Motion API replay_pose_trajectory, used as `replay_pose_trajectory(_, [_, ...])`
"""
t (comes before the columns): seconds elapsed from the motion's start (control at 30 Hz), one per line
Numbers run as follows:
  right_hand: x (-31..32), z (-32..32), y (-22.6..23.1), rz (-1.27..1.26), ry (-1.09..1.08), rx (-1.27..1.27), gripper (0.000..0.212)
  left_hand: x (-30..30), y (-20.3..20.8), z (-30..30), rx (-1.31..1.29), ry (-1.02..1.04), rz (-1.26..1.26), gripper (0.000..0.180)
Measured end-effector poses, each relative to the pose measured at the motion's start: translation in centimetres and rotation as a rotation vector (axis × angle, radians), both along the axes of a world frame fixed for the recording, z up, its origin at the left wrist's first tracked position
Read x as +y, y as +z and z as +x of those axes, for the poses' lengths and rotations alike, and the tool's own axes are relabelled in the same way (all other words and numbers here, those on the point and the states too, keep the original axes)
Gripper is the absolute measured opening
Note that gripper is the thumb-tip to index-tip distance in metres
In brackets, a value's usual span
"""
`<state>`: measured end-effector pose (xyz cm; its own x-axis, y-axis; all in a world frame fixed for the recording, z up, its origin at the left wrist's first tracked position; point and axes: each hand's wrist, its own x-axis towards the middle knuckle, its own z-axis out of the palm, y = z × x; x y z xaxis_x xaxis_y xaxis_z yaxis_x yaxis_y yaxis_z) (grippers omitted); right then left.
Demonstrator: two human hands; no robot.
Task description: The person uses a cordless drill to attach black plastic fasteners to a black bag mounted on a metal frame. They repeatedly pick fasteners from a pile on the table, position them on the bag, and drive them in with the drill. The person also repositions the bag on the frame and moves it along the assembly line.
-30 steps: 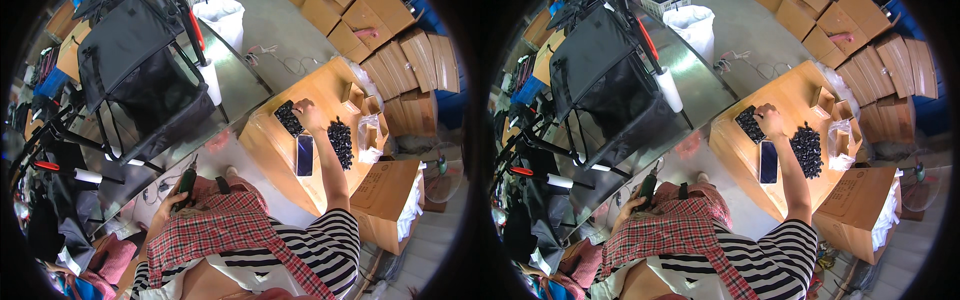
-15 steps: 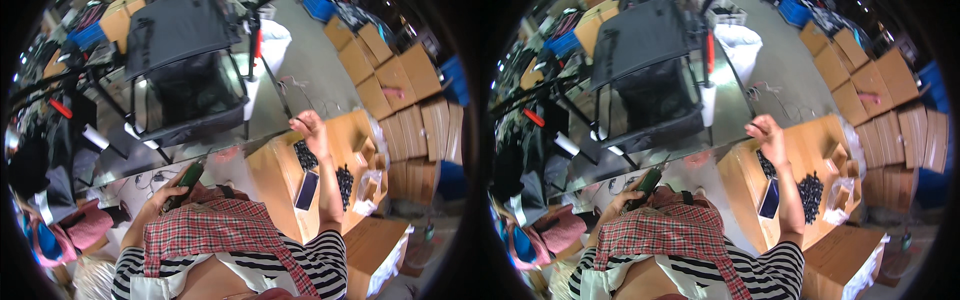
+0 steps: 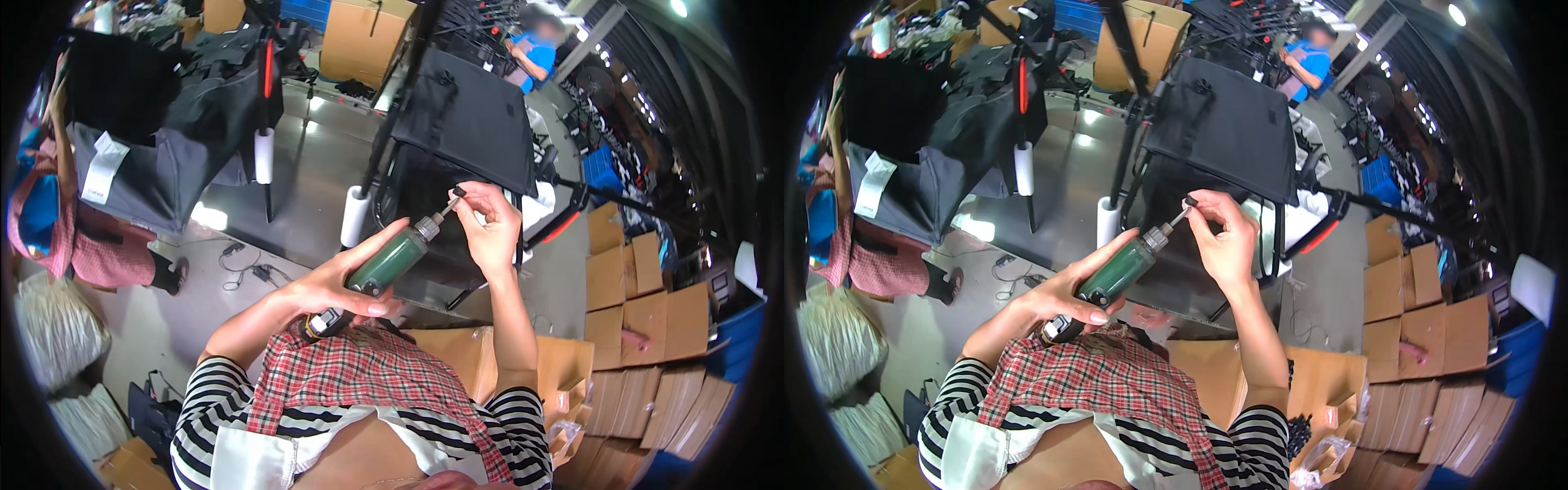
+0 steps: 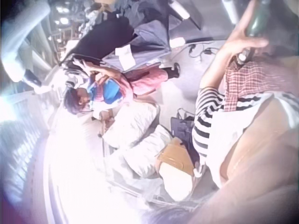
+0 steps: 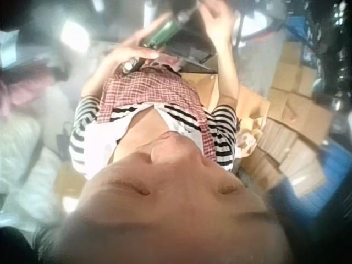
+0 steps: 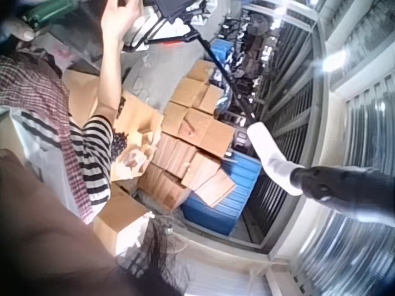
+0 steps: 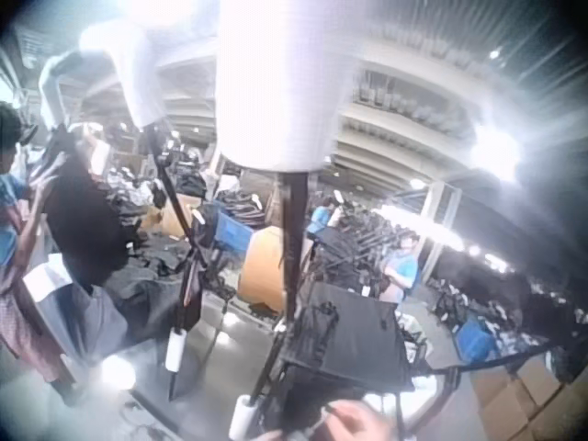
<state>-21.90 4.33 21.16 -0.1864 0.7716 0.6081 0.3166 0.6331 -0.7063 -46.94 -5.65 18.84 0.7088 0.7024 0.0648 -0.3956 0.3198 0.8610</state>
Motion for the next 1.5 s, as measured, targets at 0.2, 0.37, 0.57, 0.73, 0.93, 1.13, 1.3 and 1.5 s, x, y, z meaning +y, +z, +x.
replay_pose_trajectory(0.2, [1.4,-3.5,0.3,0.0,0.0,-0.024,0.022,1.3,-0.6,-3.3,-0.023,0.025,-0.008,0.115])
replay_pose_trajectory(0.37, [1.9,-5.0,0.4,0.127,-0.076,-0.068,0.021,3.0,-1.6,-4.8,-0.115,-0.04,-0.043,0.115])
replay_pose_trajectory(0.57, [1.8,-7.2,1.9,0.65,-0.121,-0.313,0.021,5.3,-3.4,-6.2,-0.597,-0.381,-0.33,0.123])
replay_pose_trajectory(0.73, [2.5,-9.5,3.3,0.665,0.053,-0.249,0.03,7.2,-4.6,-8.0,-0.74,-0.528,-0.378,0.132])
replay_pose_trajectory(0.93, [20.3,-6.7,3.6,0.344,-0.3,-0.629,0.048,8.8,-5.4,-11.1,-0.965,-0.44,-0.348,0.135])
replay_pose_trajectory(1.13, [38.7,-7.4,-3.0,0.272,-0.641,-1.348,0.062,10.1,-4.5,-13.3,-0.936,-0.29,-0.342,0.13])
replay_pose_trajectory(1.3, [42.0,-7.7,-2.8,0.329,-0.765,-1.195,0.037,10.9,-4.8,-13.6,-0.924,-0.269,-0.353,0.128])
replay_pose_trajectory(1.5, [22.3,-9.1,4.1,0.316,-0.619,-0.338,0.011,12.1,-3.0,-13.5,-0.787,-0.06,-0.29,0.121])
